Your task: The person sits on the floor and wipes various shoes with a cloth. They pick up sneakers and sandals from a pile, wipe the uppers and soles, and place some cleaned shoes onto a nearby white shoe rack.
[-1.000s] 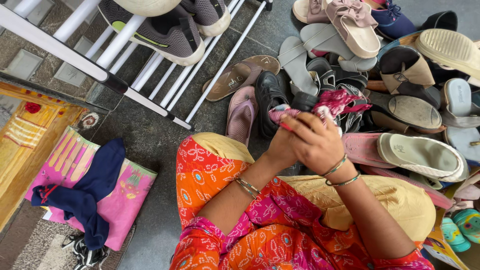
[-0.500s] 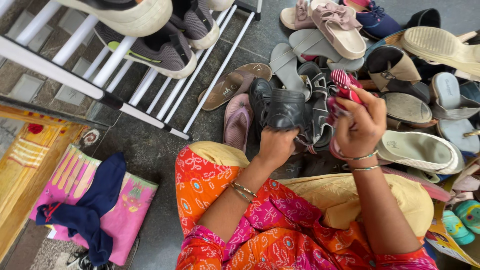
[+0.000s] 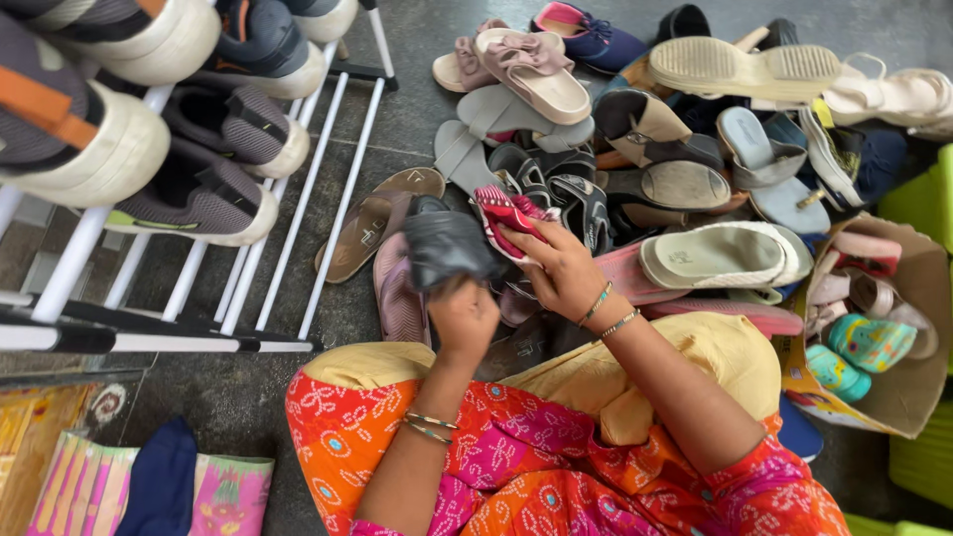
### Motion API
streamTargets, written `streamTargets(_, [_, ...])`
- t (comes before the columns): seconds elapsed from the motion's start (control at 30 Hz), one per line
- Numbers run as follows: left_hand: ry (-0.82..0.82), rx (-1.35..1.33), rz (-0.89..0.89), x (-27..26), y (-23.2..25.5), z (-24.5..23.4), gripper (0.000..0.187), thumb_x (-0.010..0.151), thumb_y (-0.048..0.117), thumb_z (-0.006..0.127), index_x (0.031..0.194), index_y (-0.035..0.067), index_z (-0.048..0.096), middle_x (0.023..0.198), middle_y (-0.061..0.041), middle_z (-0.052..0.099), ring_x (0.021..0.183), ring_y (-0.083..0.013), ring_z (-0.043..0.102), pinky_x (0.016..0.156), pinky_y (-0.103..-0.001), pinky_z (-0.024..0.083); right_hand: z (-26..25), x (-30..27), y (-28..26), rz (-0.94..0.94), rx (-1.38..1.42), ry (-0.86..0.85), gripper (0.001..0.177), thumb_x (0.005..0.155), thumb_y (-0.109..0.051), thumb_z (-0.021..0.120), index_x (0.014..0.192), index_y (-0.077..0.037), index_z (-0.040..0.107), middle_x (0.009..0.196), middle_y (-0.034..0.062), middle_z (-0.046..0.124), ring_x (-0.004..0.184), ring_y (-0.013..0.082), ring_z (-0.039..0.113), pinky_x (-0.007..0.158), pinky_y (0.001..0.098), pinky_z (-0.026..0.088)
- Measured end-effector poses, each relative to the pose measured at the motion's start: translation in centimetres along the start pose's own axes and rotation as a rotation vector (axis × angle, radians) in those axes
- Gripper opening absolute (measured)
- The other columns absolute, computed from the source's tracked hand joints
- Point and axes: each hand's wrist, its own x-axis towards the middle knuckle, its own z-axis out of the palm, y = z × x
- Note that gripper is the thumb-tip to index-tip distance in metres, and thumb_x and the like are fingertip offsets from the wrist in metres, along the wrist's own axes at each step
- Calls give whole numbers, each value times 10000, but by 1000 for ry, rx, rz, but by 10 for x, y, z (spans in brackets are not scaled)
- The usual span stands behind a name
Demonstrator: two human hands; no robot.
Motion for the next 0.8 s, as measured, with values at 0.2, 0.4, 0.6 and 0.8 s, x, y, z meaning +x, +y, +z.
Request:
streamTargets(0.2, [335, -642, -266, 27, -21, -22, 130, 1021, 28, 647, 1122, -49, 672, 1081, -100, 721, 967, -166, 654, 890, -324, 538, -7, -6, 33, 356, -190, -37, 357, 905, -67, 653, 1254, -131, 683, 1162, 198, 650, 919, 415, 664, 797, 487, 539])
streamTargets(0.4, [412, -1231, -587, 45, -43, -38, 224, 1006, 64, 679, 1184, -65, 641, 1149, -137, 708, 998, -203, 691, 918, -348, 567, -57, -27, 102, 361, -120, 486, 367, 991, -211, 838, 1239, -32, 636, 1117, 149, 668, 1003, 275, 662, 897, 388, 539])
streamTargets(0.6, [308, -1414, -688, 50, -47, -30, 320, 977, 27, 669, 1268, -66, 576, 1249, -136, 634, 1131, -205, 621, 1036, -351, 492, -127, -60, 153, 428, 480, 815, 674, 925, 20, 806, 1480, -40, 428, 1355, 77, 532, 1207, 177, 536, 1074, 316, 485])
streamTargets(0.8, [234, -1493, -656, 91, -64, -5, 315, 961, -25, 621, 1268, -69, 563, 1245, -140, 623, 1136, -200, 604, 1046, -337, 459, -140, -89, 192, 430, 651, 982, 728, 858, 156, 729, 1428, -37, 320, 1365, 104, 464, 1228, 209, 535, 1085, 348, 525])
